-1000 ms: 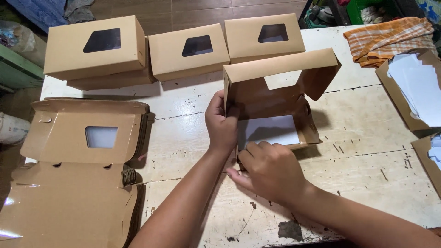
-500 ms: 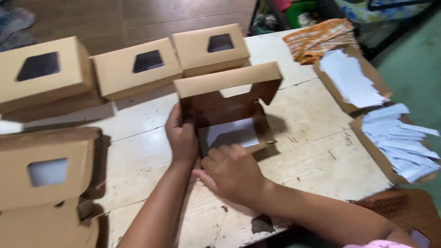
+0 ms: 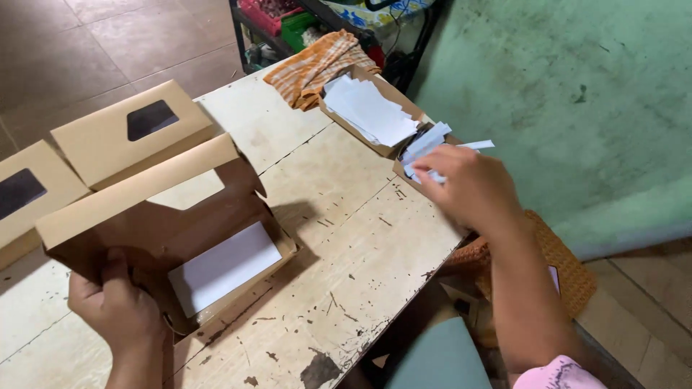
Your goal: A person is shown from an overhead perspective assembling a cardboard food box by folding the sides and tucking the flaps, then placing a white paper liner inside.
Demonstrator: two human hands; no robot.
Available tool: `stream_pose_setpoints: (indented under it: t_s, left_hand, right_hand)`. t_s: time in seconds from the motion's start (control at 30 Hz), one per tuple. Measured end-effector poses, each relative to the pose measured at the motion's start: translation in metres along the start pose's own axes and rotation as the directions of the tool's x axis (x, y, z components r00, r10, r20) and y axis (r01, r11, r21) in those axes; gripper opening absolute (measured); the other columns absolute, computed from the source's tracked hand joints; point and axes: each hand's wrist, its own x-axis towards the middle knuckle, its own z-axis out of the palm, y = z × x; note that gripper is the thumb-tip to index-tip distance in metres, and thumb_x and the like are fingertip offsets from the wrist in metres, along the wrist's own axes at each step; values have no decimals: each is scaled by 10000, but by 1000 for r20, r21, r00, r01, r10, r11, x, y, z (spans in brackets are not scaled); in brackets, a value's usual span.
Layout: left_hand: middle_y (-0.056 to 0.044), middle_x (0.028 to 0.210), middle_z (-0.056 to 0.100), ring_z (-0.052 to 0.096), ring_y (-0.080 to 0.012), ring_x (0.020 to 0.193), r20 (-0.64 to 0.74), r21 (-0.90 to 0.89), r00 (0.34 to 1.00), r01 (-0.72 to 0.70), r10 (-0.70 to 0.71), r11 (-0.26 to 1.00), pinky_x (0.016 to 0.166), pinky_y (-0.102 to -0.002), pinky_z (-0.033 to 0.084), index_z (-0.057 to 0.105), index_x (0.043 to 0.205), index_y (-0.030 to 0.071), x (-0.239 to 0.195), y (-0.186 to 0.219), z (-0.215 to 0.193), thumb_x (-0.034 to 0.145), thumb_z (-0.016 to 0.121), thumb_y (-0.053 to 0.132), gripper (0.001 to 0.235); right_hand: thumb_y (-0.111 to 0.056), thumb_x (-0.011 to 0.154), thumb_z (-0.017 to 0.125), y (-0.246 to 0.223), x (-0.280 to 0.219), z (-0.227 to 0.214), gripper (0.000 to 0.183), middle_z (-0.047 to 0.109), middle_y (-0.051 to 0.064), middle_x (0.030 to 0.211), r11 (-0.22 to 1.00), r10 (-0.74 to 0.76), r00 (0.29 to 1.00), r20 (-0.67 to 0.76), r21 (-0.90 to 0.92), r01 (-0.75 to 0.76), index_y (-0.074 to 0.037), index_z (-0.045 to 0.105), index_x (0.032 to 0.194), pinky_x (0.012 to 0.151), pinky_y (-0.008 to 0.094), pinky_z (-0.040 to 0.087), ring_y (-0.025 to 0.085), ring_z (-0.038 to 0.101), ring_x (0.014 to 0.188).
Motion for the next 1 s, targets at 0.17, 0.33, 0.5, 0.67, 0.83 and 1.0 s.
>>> stream_pose_setpoints:
  t_s: [0.17, 0.33, 0.5, 0.67, 0.83, 1.0]
  left_hand:
    - [83, 988, 539, 496, -45, 958, 18, -8, 999, 31, -31, 999, 790, -236, 446, 544, 1032, 134, -3, 13, 4, 1107, 578, 91, 93]
    - [-44, 969, 644, 619, -135, 871, 78, 26, 997, -8, 6, 1000, 771, -277, 518, 583, 1061, 77, -3, 6, 2, 1100, 521, 61, 75]
    - [58, 1103, 622, 600, -60, 1035, 37, -66, 999, -18, 21, 998, 884, -234, 528, 626, 1182, 115, 3, -9, -2, 1093, 572, 151, 110]
    - [42, 991, 597, 588, -79, 918, 18, -29, 999, 48, -48, 998, 770, -261, 504, 559, 1077, 127, 1, 2, -1, 1122, 566, 125, 45]
    - [25, 930, 586, 542, -83, 863, 17, -7, 999, 33, -33, 999, 723, -250, 445, 519, 980, 126, -4, 17, 5, 1111, 561, 111, 139]
    - [30, 881, 540, 502, -95, 836, 12, -9, 999, 51, -51, 999, 705, -277, 426, 485, 922, 136, -2, 12, 2, 1076, 570, 134, 176]
  right_hand:
    - [-201, 943, 589, 52, -2, -18, 313, 683, -71, 1356, 932, 342, 864, 369, -13, -363, -268, 763, 1193, 808, 414, 547, 156, 671, 1102]
    - [-234, 960, 603, 77, -7, -9, 347, 685, -69, 1368, 934, 304, 844, 442, 35, -354, -237, 729, 1282, 878, 391, 536, 156, 648, 1172]
    - [-225, 948, 665, 80, -5, -10, 184, 770, -50, 1123, 930, 312, 860, 404, 57, -364, -178, 810, 1052, 744, 379, 529, 163, 691, 930]
    - [-225, 943, 679, 72, -1, -17, 181, 778, -75, 1128, 921, 313, 889, 335, 122, -370, -160, 846, 970, 733, 359, 529, 147, 703, 915]
    - [-324, 935, 715, 62, 6, -20, 183, 786, -74, 1150, 856, 464, 814, 350, 58, -513, -240, 859, 1012, 737, 375, 554, 154, 722, 1005]
    - [-178, 936, 680, 50, 6, -24, 191, 739, -130, 1255, 892, 405, 875, 264, 99, -442, -211, 867, 956, 538, 363, 415, 154, 643, 720]
